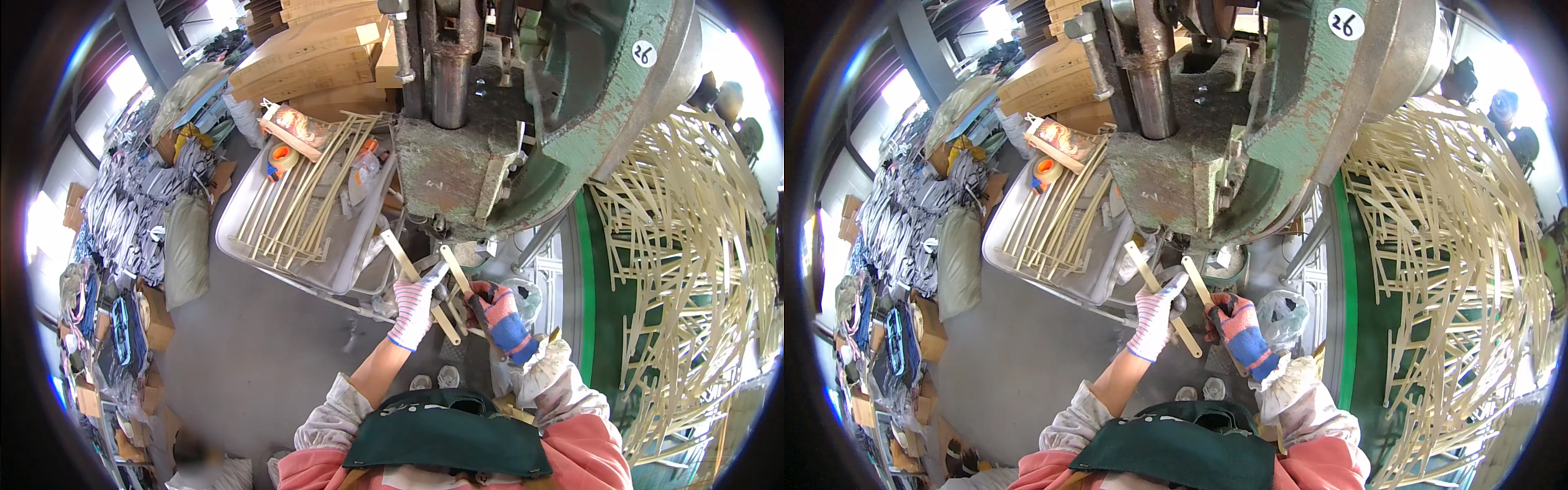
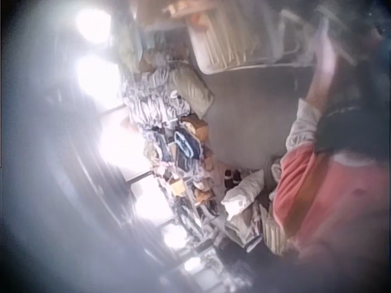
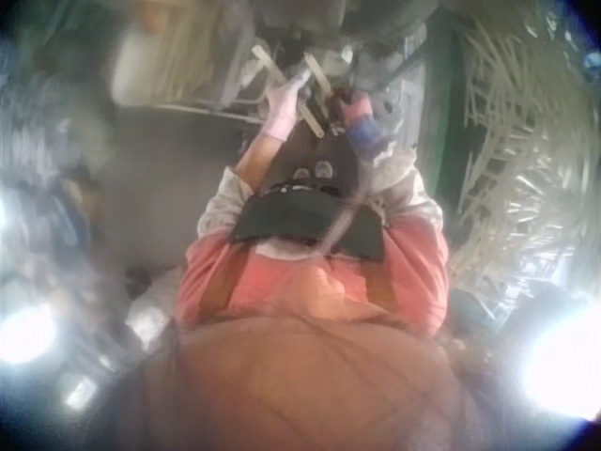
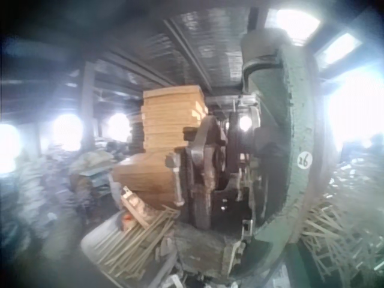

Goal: The person assembles small wooden frames by joining two pieces at a press machine and then placing the finished frames onto a conveyor belt. The process is repeated continuously with multiple frames.

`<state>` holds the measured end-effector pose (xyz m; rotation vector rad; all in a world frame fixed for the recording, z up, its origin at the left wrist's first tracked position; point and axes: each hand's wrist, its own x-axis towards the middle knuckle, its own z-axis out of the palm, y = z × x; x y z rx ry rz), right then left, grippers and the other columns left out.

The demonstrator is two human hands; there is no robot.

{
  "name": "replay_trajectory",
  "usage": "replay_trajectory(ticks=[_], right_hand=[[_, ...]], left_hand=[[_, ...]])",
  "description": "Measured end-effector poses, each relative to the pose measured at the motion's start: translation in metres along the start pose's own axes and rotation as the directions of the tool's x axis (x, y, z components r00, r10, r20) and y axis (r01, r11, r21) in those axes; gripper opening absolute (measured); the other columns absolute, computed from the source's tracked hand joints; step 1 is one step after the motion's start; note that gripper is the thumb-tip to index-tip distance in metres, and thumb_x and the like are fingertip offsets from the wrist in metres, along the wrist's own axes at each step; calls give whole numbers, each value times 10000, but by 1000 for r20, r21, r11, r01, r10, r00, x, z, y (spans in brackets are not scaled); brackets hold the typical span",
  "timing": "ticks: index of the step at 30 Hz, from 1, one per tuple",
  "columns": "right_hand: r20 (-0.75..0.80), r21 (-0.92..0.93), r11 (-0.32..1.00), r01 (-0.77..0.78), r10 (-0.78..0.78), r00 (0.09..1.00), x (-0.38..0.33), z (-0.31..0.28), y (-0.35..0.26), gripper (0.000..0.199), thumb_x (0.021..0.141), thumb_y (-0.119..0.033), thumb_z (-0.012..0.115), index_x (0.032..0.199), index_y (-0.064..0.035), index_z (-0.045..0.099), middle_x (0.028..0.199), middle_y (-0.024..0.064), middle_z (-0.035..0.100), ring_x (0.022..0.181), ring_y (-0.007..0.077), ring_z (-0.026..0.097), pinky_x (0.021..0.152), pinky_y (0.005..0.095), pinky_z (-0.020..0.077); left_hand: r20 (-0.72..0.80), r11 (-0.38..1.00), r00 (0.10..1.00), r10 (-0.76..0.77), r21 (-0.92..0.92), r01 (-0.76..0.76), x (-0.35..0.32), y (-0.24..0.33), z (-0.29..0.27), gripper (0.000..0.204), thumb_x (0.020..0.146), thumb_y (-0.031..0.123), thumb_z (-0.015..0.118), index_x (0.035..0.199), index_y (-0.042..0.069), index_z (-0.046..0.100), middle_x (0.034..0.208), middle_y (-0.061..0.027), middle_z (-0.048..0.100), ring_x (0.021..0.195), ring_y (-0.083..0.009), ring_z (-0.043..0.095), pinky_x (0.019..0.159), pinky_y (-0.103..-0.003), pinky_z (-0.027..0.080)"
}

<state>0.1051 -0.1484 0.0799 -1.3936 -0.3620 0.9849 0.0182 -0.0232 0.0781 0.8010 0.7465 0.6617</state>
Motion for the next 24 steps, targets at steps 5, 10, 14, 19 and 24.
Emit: replay_trajectory(ticks=[5, 10, 14, 19, 24], right_hand=[[40, 42, 998, -38, 37, 999, 17, 0, 15, 164, 879, -97, 575, 976, 35, 579, 673, 29, 559, 526, 106, 533, 452, 269, 519], [51, 61, 998, -18, 15, 999, 18, 1, 10, 183, 887, -102, 568, 994, 46, 576, 676, 42, 565, 523, 114, 533, 464, 280, 528], [134, 81, 996, -32, 21, 991, 23, -2, 7, 203, 902, -131, 564, 979, 56, 556, 665, 35, 555, 547, 118, 553, 500, 282, 523], [240, -144, 989, 29, 7, 971, 41, -17, 16, 157, 893, -80, 556, 975, 54, 564, 759, 78, 622, 647, 153, 608, 590, 322, 556], [34, -810, 585, 50, -38, 999, 94, -47, 1, 104, 782, -107, 592, 773, -32, 664, 760, 117, 675, 709, 223, 668, 632, 360, 529]], left_hand=[[3, 999, 999, 32, 5, -32, 15, 0, 4, 206, 786, 46, 692, 983, -4, 656, 678, -4, 613, 479, -56, 486, 429, -198, 365], [5, 996, 998, 60, 68, -60, 21, -5, 4, 146, 795, 68, 691, 932, 20, 679, 688, 14, 621, 500, -40, 487, 440, -203, 372], [-80, 994, 993, 92, 69, -87, 28, -11, 8, 110, 773, 36, 687, 882, 38, 675, 624, 32, 571, 456, -46, 447, 415, -197, 323], [-224, 993, 974, -14, 108, 39, 36, -22, 1, 79, 758, 13, 685, 806, 63, 648, 613, 23, 563, 448, -51, 449, 394, -203, 303], [-137, 994, 985, -101, 30, 106, 41, -26, -10, 97, 772, 56, 712, 754, 26, 621, 584, -2, 546, 419, -70, 446, 376, -214, 288]])
